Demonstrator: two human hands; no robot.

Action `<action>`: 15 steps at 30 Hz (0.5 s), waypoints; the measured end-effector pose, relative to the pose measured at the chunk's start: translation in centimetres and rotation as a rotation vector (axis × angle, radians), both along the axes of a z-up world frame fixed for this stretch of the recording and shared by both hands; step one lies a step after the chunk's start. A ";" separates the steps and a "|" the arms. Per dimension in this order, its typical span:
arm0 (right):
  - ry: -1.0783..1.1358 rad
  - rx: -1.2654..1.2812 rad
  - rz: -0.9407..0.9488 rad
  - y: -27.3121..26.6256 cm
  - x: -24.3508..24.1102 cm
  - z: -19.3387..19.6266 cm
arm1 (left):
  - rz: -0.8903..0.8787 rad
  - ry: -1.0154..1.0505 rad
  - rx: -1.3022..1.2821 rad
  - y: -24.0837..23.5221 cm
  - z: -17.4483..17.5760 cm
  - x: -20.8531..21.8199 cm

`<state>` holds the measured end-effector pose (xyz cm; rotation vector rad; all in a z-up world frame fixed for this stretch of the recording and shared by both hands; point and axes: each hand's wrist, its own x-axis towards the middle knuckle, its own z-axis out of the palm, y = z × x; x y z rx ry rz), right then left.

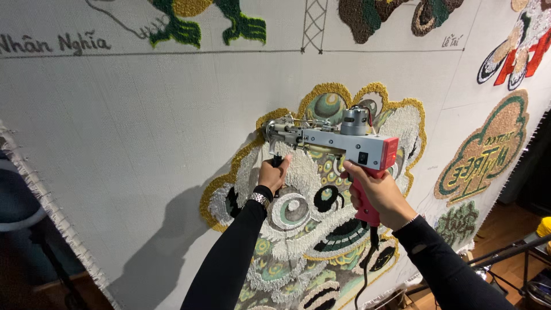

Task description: The person uses a handheld tufting gun to apply yarn onto a large canvas stretched on a frame. They guide the tool along the outlines of a pre-drawn design featuring a stylized lion head and text, creating a textured pile. The person occasionally pauses to adjust the yarn feed or reposition the tool for precision.

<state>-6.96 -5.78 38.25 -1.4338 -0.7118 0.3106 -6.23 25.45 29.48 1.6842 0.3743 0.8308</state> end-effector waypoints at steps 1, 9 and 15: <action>0.002 0.019 -0.003 0.2 0.0 0.1 | 0.000 0.002 -0.006 0.2 0.1 0.1; 0.059 0.036 -0.042 0.1 -0.8 -0.1 | 0.010 -0.025 -0.004 0.0 0.3 0.0; 0.085 0.045 -0.047 0.1 -0.6 -0.2 | -0.002 0.006 -0.089 -0.4 1.0 -0.2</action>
